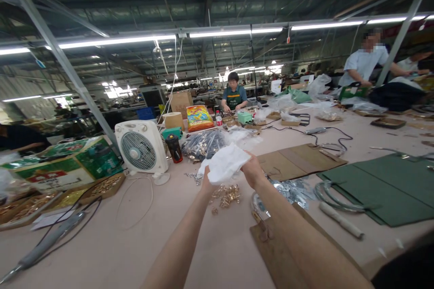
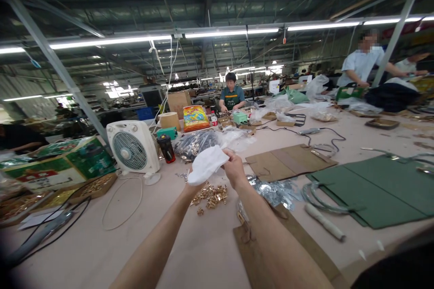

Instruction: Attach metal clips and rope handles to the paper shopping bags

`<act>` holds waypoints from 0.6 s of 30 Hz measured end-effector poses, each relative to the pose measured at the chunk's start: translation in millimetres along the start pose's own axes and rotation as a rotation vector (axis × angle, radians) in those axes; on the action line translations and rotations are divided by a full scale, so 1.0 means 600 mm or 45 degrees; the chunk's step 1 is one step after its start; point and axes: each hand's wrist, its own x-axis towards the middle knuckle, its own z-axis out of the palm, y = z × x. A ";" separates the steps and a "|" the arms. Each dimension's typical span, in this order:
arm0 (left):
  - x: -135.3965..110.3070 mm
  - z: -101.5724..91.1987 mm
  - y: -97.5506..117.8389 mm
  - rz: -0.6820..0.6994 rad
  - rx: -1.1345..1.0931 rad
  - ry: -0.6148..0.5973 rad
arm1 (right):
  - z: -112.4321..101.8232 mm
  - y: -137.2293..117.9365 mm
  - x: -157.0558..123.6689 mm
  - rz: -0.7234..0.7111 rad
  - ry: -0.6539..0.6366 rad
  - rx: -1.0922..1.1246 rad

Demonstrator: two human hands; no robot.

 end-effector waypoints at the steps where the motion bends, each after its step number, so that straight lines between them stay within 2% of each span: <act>1: 0.002 -0.005 0.002 0.002 -0.030 -0.005 | -0.005 -0.005 0.000 -0.016 -0.004 -0.011; 5: 0.010 -0.018 0.017 -0.032 -0.131 -0.021 | -0.030 -0.021 0.001 -0.058 0.040 -0.031; 8: 0.008 -0.010 0.029 -0.095 -0.219 -0.047 | -0.047 -0.033 -0.007 -0.070 0.087 -0.034; 12: -0.002 0.022 0.044 -0.237 -0.312 -0.115 | -0.076 -0.056 -0.029 -0.099 0.182 -0.041; 18: -0.032 0.079 0.073 -0.471 -0.415 -0.205 | -0.145 -0.096 -0.089 -0.081 0.285 0.080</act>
